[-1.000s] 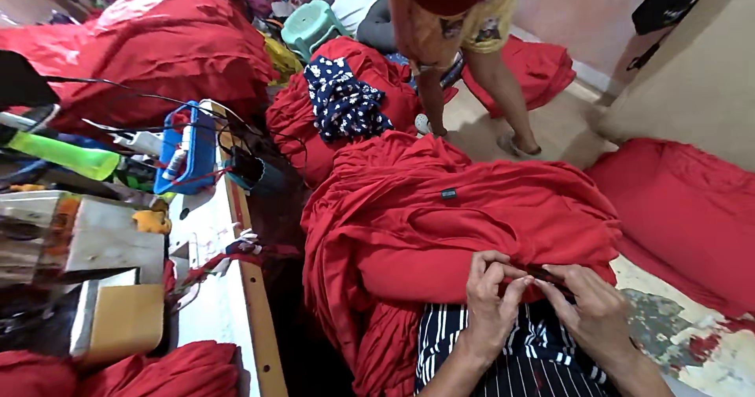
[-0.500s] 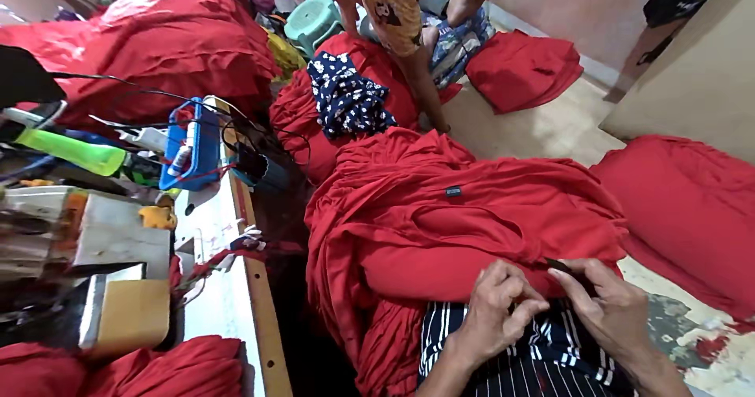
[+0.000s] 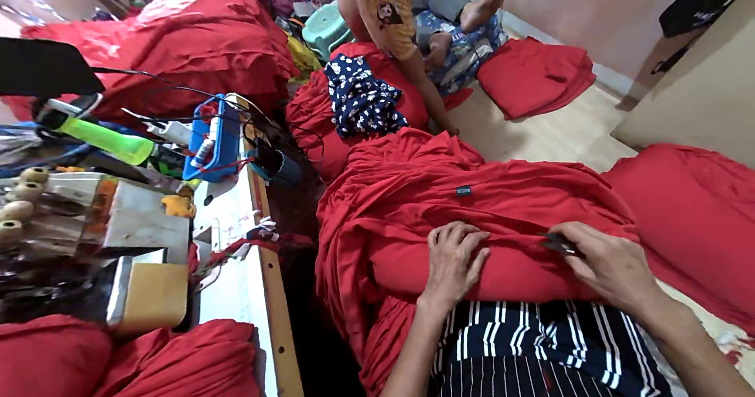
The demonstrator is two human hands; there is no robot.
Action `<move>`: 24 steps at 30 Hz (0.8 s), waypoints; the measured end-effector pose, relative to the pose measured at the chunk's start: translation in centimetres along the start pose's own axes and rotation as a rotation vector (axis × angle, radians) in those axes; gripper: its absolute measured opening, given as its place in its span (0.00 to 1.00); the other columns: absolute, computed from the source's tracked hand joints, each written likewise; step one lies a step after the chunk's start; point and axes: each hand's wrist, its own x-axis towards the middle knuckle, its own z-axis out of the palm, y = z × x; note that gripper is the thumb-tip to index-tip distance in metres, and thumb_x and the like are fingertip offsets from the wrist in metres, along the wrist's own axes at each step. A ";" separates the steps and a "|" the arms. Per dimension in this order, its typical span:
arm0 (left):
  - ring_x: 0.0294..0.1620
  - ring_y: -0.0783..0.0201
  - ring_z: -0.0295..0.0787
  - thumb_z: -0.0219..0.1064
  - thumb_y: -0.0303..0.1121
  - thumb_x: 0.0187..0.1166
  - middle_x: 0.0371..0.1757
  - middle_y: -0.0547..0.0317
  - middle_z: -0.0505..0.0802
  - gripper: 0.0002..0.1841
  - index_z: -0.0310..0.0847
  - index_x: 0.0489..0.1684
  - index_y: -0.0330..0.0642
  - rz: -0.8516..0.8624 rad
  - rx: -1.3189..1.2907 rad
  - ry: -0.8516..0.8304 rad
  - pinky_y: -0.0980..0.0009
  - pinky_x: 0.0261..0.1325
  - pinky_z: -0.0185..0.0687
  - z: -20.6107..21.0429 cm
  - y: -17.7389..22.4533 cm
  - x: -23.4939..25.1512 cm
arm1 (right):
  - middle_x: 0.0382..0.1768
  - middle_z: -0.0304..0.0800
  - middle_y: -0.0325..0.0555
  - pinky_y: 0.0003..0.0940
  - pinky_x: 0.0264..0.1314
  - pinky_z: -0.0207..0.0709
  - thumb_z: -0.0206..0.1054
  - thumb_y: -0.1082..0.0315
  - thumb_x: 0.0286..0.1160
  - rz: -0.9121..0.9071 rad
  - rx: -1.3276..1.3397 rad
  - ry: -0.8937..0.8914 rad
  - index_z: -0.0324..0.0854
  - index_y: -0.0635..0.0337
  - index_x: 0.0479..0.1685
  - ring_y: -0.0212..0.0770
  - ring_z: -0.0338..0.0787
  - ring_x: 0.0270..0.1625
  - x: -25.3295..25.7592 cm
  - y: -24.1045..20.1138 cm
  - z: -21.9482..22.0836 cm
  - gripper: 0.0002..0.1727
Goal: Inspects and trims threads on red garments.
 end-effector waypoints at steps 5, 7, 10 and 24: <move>0.53 0.58 0.93 0.68 0.27 0.76 0.43 0.58 0.97 0.06 0.93 0.37 0.42 0.053 -0.055 0.206 0.51 0.67 0.76 -0.3 0.3 -0.1 | 0.31 0.91 0.55 0.45 0.28 0.79 0.60 0.70 0.69 -0.030 0.059 0.186 0.88 0.67 0.40 0.50 0.89 0.27 -3.0 -0.1 -0.4 0.13; 0.51 0.60 0.93 0.68 0.27 0.76 0.41 0.58 0.97 0.06 0.93 0.35 0.44 0.081 -0.008 0.270 0.53 0.66 0.75 -1.5 1.1 -0.6 | 0.28 0.90 0.56 0.42 0.25 0.77 0.59 0.72 0.66 -0.065 0.032 0.228 0.88 0.68 0.35 0.50 0.88 0.25 -4.0 -0.3 0.4 0.11; 0.47 0.60 0.92 0.69 0.27 0.74 0.37 0.60 0.97 0.08 0.95 0.32 0.51 0.090 0.106 0.211 0.52 0.63 0.72 -2.7 1.8 -2.8 | 0.27 0.90 0.56 0.45 0.25 0.79 0.60 0.74 0.63 -0.075 -0.001 0.196 0.87 0.68 0.32 0.53 0.91 0.27 -5.3 -0.8 1.8 0.10; 0.46 0.58 0.91 0.70 0.33 0.73 0.41 0.55 0.95 0.07 0.95 0.36 0.44 0.062 -0.088 0.049 0.58 0.52 0.80 -1.5 2.9 -3.4 | 0.38 0.95 0.54 0.51 0.32 0.82 0.62 0.71 0.63 0.102 0.196 0.100 0.92 0.64 0.46 0.51 0.92 0.32 -7.4 -0.8 2.7 0.17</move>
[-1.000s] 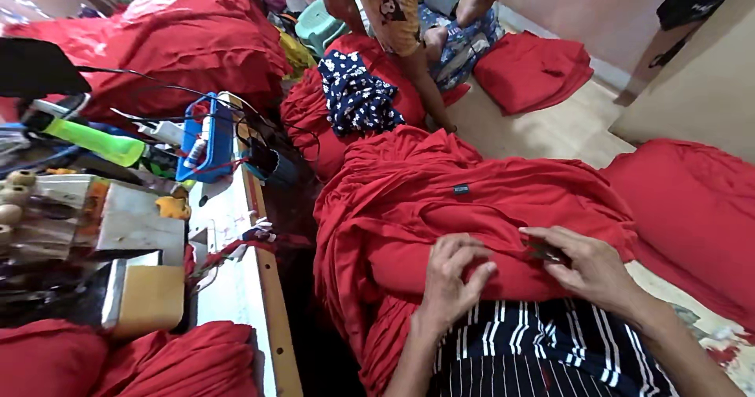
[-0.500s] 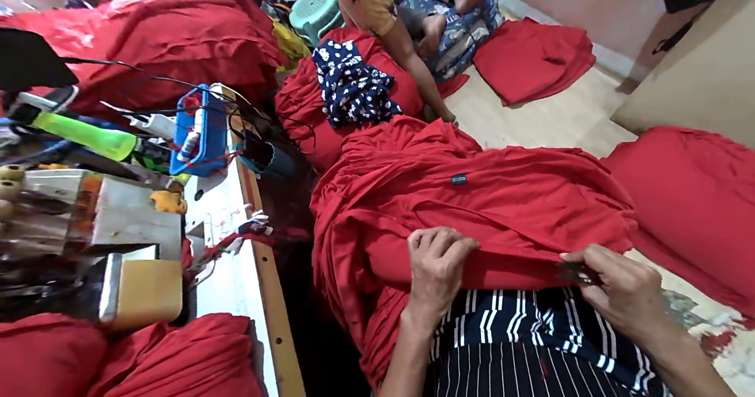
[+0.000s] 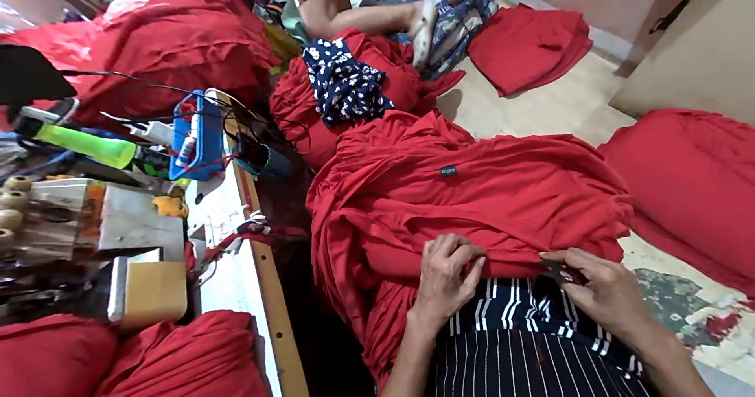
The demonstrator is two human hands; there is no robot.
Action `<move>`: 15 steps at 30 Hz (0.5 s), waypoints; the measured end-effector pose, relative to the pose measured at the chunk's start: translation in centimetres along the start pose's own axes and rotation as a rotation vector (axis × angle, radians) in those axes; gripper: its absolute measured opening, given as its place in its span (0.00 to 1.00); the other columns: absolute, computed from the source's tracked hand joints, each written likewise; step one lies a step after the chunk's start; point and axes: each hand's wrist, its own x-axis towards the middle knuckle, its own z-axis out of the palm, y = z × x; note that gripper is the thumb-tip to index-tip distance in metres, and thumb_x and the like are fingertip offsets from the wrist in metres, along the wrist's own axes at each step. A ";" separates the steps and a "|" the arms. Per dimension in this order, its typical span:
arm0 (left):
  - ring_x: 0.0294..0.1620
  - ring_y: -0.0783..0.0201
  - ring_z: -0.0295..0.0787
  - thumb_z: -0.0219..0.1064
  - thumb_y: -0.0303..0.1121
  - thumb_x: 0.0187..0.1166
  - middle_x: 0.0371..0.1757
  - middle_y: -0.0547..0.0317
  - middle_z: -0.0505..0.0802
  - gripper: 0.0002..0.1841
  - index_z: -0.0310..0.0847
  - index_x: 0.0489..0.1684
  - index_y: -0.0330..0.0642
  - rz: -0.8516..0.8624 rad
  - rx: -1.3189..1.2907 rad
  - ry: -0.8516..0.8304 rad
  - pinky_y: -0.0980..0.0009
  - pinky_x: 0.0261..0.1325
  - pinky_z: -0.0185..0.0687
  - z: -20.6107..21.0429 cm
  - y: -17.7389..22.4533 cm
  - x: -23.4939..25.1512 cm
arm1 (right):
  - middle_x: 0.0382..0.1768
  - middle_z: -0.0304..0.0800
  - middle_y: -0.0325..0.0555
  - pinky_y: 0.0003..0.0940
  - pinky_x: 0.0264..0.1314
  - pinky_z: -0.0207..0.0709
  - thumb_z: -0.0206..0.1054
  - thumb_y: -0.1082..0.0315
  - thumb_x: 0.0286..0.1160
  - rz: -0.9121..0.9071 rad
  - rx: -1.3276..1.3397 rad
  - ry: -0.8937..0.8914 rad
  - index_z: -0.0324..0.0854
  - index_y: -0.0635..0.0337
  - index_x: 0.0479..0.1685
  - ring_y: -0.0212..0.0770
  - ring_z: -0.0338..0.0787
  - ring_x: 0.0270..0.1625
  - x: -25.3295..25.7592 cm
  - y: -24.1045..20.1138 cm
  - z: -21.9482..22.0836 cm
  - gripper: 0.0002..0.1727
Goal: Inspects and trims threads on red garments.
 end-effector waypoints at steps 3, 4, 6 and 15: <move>0.44 0.57 0.92 0.73 0.33 0.73 0.42 0.52 0.95 0.09 0.95 0.41 0.39 -0.038 -0.071 -0.012 0.58 0.48 0.84 1.4 0.8 0.7 | 0.39 0.95 0.52 0.47 0.36 0.83 0.63 0.69 0.65 0.047 0.062 -0.007 0.93 0.63 0.47 0.47 0.92 0.34 -0.1 0.1 0.0 0.16; 0.44 0.56 0.92 0.74 0.33 0.72 0.41 0.52 0.95 0.08 0.95 0.40 0.39 -0.063 -0.062 -0.013 0.56 0.48 0.85 2.0 1.0 0.8 | 0.39 0.95 0.52 0.46 0.36 0.83 0.63 0.68 0.66 0.056 0.071 -0.009 0.93 0.63 0.47 0.46 0.92 0.34 0.0 0.2 0.0 0.16; 0.42 0.54 0.92 0.75 0.31 0.70 0.38 0.52 0.95 0.05 0.95 0.34 0.40 -0.099 -0.023 0.025 0.57 0.45 0.84 3.1 1.5 0.7 | 0.39 0.95 0.51 0.46 0.37 0.82 0.64 0.63 0.69 0.079 0.092 -0.025 0.93 0.62 0.48 0.45 0.92 0.34 0.0 0.0 0.1 0.17; 0.43 0.56 0.92 0.68 0.26 0.76 0.39 0.48 0.94 0.06 0.90 0.34 0.33 -0.131 -0.122 0.024 0.61 0.53 0.86 2.4 1.3 0.1 | 0.45 0.94 0.47 0.29 0.45 0.80 0.62 0.41 0.77 0.222 0.257 -0.065 0.90 0.62 0.55 0.30 0.88 0.41 0.5 -0.8 -0.2 0.30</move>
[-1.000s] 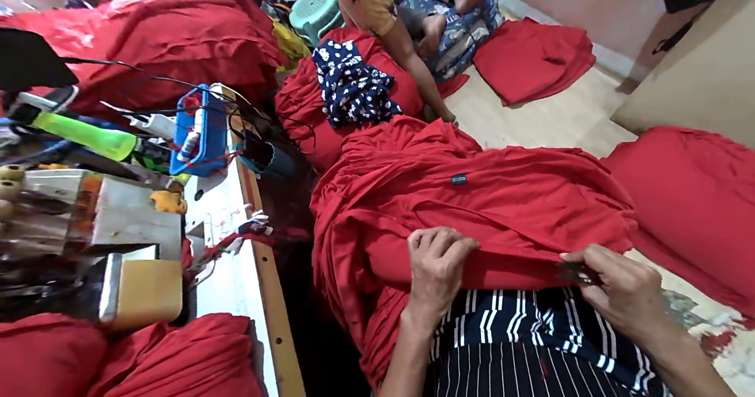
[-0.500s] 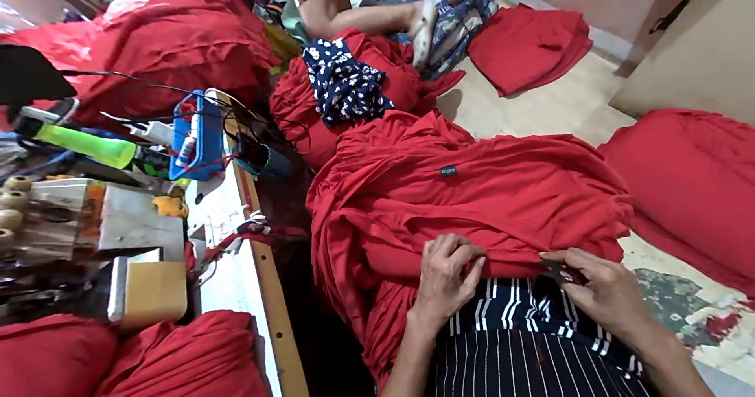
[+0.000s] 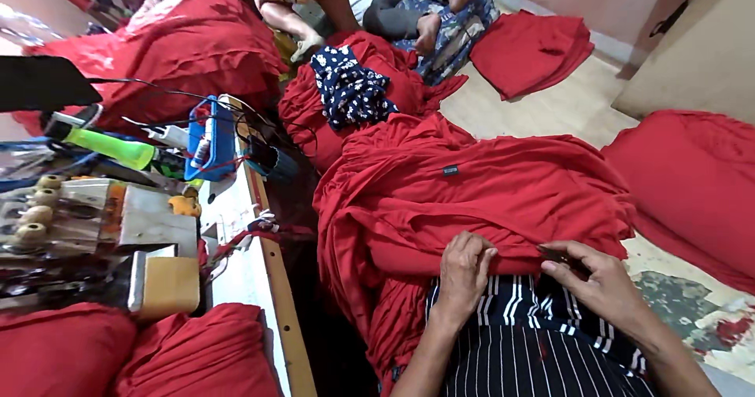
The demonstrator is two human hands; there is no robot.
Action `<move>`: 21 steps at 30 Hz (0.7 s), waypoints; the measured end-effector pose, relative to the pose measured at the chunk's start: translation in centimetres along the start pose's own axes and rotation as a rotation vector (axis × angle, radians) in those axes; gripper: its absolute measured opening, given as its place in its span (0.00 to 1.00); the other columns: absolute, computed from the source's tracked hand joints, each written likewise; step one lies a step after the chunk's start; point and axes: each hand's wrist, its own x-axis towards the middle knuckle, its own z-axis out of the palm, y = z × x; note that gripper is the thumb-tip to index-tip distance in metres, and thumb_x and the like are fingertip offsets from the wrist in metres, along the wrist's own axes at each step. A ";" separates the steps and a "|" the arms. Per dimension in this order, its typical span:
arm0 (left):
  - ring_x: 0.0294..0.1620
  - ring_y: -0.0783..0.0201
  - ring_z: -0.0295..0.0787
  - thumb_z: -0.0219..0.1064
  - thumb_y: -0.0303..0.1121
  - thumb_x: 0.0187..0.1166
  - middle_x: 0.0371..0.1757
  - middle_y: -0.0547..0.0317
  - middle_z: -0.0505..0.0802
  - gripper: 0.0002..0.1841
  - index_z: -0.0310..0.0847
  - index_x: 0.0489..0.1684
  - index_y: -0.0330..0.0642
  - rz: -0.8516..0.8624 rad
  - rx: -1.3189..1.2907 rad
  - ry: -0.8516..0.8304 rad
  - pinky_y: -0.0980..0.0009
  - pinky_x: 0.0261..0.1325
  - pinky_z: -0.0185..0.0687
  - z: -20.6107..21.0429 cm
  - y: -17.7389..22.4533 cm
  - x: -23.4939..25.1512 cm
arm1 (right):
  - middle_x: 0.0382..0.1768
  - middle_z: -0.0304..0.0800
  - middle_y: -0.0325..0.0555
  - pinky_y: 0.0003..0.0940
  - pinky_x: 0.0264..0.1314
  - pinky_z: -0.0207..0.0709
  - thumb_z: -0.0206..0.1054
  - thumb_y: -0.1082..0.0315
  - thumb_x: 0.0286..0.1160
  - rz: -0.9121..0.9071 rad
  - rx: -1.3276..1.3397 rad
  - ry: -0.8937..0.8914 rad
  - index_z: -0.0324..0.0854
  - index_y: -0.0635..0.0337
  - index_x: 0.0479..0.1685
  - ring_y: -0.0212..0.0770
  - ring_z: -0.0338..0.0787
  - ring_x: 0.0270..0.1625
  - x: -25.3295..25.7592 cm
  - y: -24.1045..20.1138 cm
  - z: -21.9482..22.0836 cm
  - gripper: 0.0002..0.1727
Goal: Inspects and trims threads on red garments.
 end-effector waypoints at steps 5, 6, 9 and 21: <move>0.43 0.60 0.89 0.63 0.25 0.79 0.37 0.49 0.92 0.08 0.87 0.35 0.31 -0.059 -0.120 0.026 0.64 0.53 0.83 0.0 0.4 -0.6 | 0.43 0.92 0.42 0.22 0.43 0.77 0.62 0.45 0.79 -0.015 0.024 0.061 0.89 0.61 0.54 0.23 0.84 0.39 0.1 -1.0 0.0 0.26; 0.42 0.62 0.88 0.63 0.26 0.80 0.37 0.50 0.91 0.08 0.87 0.35 0.31 -0.070 -0.163 0.003 0.67 0.52 0.83 -0.4 0.5 -0.8 | 0.43 0.92 0.42 0.24 0.43 0.77 0.61 0.45 0.79 -0.011 0.004 0.064 0.89 0.60 0.54 0.24 0.84 0.39 0.2 -0.9 0.0 0.27; 0.40 0.68 0.86 0.63 0.26 0.81 0.37 0.50 0.90 0.09 0.86 0.36 0.29 -0.051 -0.307 -0.160 0.75 0.49 0.82 -2.0 1.4 -1.1 | 0.44 0.92 0.45 0.32 0.44 0.79 0.60 0.46 0.80 0.004 -0.043 0.040 0.89 0.60 0.56 0.31 0.86 0.40 0.5 -0.3 0.2 0.26; 0.37 0.60 0.89 0.66 0.30 0.79 0.34 0.50 0.92 0.09 0.89 0.35 0.33 0.109 -0.268 -0.399 0.62 0.45 0.80 -1.6 3.4 0.4 | 0.48 0.93 0.44 0.18 0.50 0.79 0.61 0.51 0.82 0.025 0.092 0.012 0.87 0.62 0.59 0.22 0.87 0.45 0.4 0.8 0.4 0.24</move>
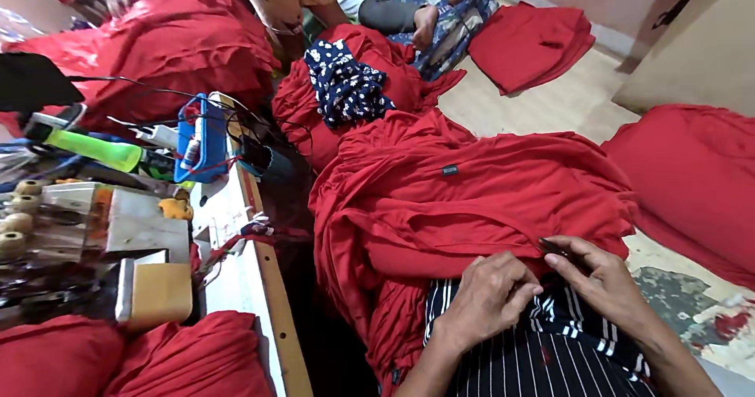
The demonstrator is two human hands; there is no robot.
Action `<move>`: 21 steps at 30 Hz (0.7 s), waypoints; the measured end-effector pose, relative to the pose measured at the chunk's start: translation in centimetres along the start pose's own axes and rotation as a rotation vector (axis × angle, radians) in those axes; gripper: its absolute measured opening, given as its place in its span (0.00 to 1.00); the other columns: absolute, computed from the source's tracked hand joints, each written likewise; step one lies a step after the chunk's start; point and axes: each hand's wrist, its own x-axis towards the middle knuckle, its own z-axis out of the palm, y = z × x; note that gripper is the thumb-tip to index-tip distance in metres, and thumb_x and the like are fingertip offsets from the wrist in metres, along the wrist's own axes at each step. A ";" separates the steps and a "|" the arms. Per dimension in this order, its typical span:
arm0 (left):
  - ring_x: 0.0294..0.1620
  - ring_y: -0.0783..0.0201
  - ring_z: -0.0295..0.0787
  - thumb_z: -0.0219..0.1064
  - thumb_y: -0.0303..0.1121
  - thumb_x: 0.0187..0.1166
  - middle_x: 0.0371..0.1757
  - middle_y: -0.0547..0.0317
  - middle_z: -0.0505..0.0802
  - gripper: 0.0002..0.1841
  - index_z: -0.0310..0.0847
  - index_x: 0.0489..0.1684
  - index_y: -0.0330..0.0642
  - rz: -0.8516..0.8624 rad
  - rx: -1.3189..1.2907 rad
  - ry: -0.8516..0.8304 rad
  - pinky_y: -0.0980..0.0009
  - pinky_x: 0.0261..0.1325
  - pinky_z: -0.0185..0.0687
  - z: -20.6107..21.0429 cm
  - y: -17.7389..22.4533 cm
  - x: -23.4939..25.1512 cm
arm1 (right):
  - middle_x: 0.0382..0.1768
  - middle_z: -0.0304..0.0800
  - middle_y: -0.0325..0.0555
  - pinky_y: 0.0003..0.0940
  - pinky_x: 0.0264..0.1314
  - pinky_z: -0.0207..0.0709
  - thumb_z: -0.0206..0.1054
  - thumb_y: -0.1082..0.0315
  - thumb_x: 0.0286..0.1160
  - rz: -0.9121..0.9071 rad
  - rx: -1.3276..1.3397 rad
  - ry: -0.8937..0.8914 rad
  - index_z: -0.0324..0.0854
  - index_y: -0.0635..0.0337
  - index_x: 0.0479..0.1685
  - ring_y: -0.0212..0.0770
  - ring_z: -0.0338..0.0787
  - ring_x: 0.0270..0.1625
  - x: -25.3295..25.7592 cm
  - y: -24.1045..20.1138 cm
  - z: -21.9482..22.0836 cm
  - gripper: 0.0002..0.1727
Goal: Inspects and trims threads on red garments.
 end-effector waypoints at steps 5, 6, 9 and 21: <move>0.43 0.61 0.90 0.70 0.36 0.79 0.37 0.50 0.94 0.13 0.91 0.31 0.33 -0.028 -0.113 -0.108 0.64 0.50 0.82 -0.8 -0.1 -0.8 | 0.39 0.90 0.36 0.13 0.43 0.77 0.70 0.50 0.72 0.054 0.041 0.056 0.85 0.63 0.54 0.16 0.84 0.38 0.3 -0.7 0.1 0.25; 0.47 0.59 0.90 0.71 0.35 0.77 0.42 0.50 0.94 0.11 0.92 0.36 0.36 -0.023 0.015 0.009 0.60 0.52 0.83 -0.6 -0.2 -0.8 | 0.36 0.88 0.34 0.14 0.40 0.77 0.72 0.49 0.68 0.075 0.020 0.084 0.83 0.62 0.52 0.16 0.83 0.35 0.6 -0.9 0.2 0.26; 0.53 0.47 0.91 0.76 0.34 0.69 0.53 0.47 0.94 0.16 0.92 0.54 0.41 -0.051 0.417 0.249 0.50 0.53 0.83 -0.2 -1.8 -0.2 | 0.31 0.88 0.43 0.38 0.38 0.78 0.74 0.45 0.64 0.073 -0.145 0.136 0.83 0.64 0.52 0.34 0.84 0.31 1.6 -1.5 0.4 0.30; 0.48 0.54 0.90 0.74 0.32 0.71 0.43 0.54 0.96 0.06 0.97 0.37 0.48 -0.018 0.412 0.422 0.58 0.49 0.80 1.5 -4.5 -0.8 | 0.20 0.78 0.22 0.11 0.22 0.68 0.60 0.72 0.80 0.220 0.314 0.306 0.80 0.54 0.34 0.15 0.73 0.18 3.3 -1.9 0.5 0.07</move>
